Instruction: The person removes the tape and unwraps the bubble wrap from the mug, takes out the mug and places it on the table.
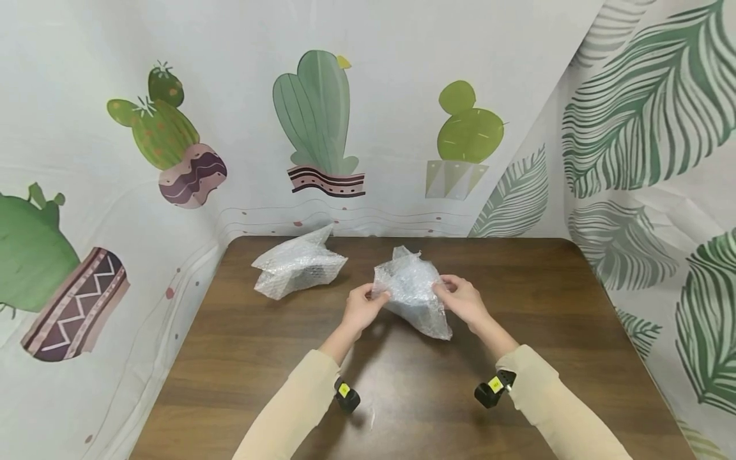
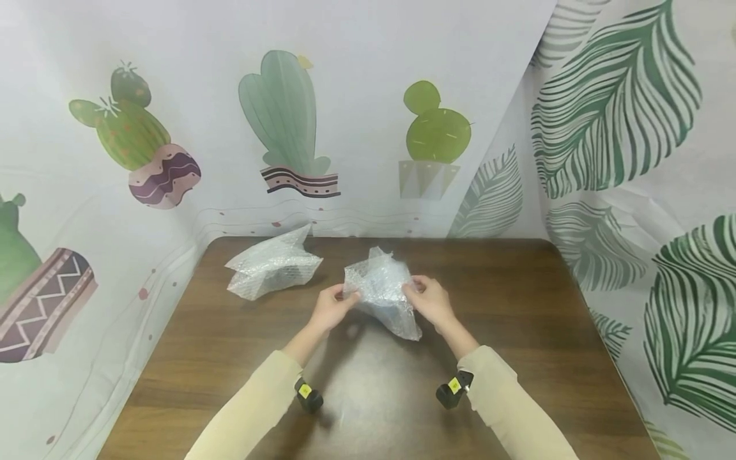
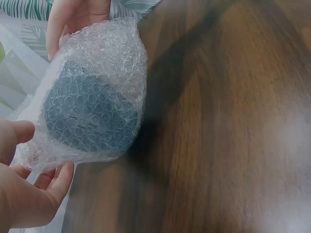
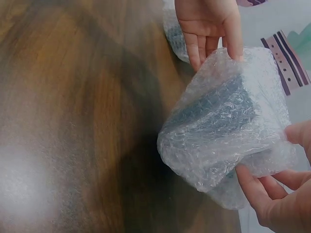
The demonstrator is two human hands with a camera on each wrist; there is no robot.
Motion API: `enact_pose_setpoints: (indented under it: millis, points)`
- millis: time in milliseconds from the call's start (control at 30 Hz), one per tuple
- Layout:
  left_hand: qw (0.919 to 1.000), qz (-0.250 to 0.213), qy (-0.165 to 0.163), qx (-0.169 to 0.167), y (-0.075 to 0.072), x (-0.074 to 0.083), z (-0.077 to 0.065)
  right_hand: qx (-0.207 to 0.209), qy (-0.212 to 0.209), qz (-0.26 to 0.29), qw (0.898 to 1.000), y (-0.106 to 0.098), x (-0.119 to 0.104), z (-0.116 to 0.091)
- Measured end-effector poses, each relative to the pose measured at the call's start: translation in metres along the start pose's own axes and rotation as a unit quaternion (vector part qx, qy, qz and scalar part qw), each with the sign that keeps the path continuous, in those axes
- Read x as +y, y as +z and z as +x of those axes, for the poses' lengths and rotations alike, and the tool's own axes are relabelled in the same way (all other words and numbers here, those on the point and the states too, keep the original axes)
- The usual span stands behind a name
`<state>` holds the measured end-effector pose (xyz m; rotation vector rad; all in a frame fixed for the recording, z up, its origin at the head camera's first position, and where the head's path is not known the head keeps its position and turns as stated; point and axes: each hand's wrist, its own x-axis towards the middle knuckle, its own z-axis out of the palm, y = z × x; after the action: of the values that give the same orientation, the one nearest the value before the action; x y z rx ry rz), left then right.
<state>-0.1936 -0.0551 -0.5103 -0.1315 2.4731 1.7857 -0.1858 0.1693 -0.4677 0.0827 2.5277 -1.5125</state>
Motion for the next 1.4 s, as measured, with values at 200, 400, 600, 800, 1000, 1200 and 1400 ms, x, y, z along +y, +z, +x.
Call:
enact_pose_setpoints:
  millis: [200,400,600,800,1000,1200,1400]
  points:
    - [0.9998,0.021,0.002,-0.001,-0.010,-0.001,-0.007,-0.009,-0.003,-0.003,1.000,0.006,-0.002,-0.006]
    - [0.9993,0.036,0.003,-0.013,-0.019,-0.004,-0.015,-0.017,-0.009,-0.005,1.000,0.012,-0.003,-0.013]
    - [0.9992,0.031,0.002,-0.024,-0.028,-0.007,-0.021,-0.022,-0.008,0.005,1.000,0.019,-0.003,-0.019]
    - [0.9993,0.029,0.011,-0.021,-0.035,-0.011,-0.025,-0.027,-0.011,0.021,0.999,0.025,-0.004,-0.022]
    - [0.9992,0.031,0.009,-0.022,-0.038,-0.014,-0.030,-0.028,-0.008,0.014,0.999,0.029,-0.002,-0.026]
    - [0.9988,0.035,0.015,-0.032,-0.038,-0.015,-0.032,-0.023,-0.014,0.015,1.000,0.030,0.000,-0.033]
    - [0.9988,0.026,0.011,-0.039,-0.036,-0.017,-0.033,-0.017,-0.016,0.023,0.999,0.031,0.003,-0.036]
